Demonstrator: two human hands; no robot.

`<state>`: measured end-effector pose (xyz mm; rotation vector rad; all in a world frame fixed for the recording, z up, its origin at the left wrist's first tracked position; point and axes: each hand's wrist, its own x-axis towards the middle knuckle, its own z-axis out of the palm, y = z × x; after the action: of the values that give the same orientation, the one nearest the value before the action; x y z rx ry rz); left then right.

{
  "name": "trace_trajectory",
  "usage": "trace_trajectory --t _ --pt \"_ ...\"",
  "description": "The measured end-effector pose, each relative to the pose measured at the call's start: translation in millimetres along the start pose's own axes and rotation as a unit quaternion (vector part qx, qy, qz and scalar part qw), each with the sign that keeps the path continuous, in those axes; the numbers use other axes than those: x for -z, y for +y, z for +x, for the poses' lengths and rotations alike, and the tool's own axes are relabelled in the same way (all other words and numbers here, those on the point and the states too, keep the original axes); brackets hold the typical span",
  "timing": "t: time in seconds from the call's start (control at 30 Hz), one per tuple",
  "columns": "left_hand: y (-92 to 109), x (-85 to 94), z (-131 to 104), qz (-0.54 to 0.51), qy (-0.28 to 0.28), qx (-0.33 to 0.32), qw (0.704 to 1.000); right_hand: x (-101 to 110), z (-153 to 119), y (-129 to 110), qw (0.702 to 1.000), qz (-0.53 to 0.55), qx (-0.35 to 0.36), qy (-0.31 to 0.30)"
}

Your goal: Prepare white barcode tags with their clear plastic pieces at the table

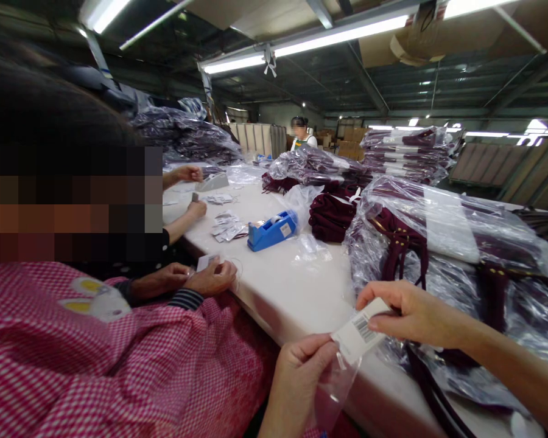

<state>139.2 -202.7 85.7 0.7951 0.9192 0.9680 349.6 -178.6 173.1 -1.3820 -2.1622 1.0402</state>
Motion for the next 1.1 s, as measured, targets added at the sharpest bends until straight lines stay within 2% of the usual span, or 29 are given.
trace_trajectory --t 0.1,0.27,0.37,0.43,0.6,0.7,0.73,0.8,0.9,1.0,1.1 --pt "0.2 -0.1 1.1 0.000 -0.001 -0.001 1.000 -3.0 1.1 2.0 1.000 -0.020 0.012 0.010" --pt "-4.7 1.9 6.5 0.046 0.000 -0.050 0.998 -5.9 0.6 5.1 0.984 -0.166 0.041 0.048" --pt "-6.5 3.8 7.6 0.084 0.003 -0.066 0.994 -4.2 -0.4 3.9 0.975 -0.214 0.040 0.049" --pt "-4.8 3.8 6.5 0.108 -0.003 -0.059 0.992 -1.6 0.0 1.8 0.977 -0.209 0.049 0.013" --pt "10.1 -2.7 5.9 0.170 -0.041 -0.032 0.984 -1.0 8.2 8.0 0.984 -0.103 0.044 -0.142" --pt "20.1 -3.6 14.0 0.179 -0.088 -0.001 0.980 -4.6 14.4 20.7 0.982 -0.069 0.018 -0.173" --pt "22.9 -1.8 18.6 0.181 -0.102 0.005 0.978 -5.1 16.0 24.6 0.984 -0.070 0.015 -0.165" --pt "27.7 5.0 29.5 0.200 -0.100 -0.012 0.975 -5.3 18.9 30.5 0.989 -0.101 0.025 -0.106" --pt "32.2 19.7 47.2 0.252 -0.027 -0.094 0.963 -11.7 25.0 36.0 0.983 -0.177 0.038 0.041" --pt "29.0 31.9 60.8 0.287 0.039 -0.176 0.941 -37.4 35.9 44.2 0.962 -0.237 0.025 0.130" --pt "13.4 37.5 67.0 0.251 0.056 -0.213 0.943 -76.4 47.2 57.4 0.945 -0.299 0.003 0.129"
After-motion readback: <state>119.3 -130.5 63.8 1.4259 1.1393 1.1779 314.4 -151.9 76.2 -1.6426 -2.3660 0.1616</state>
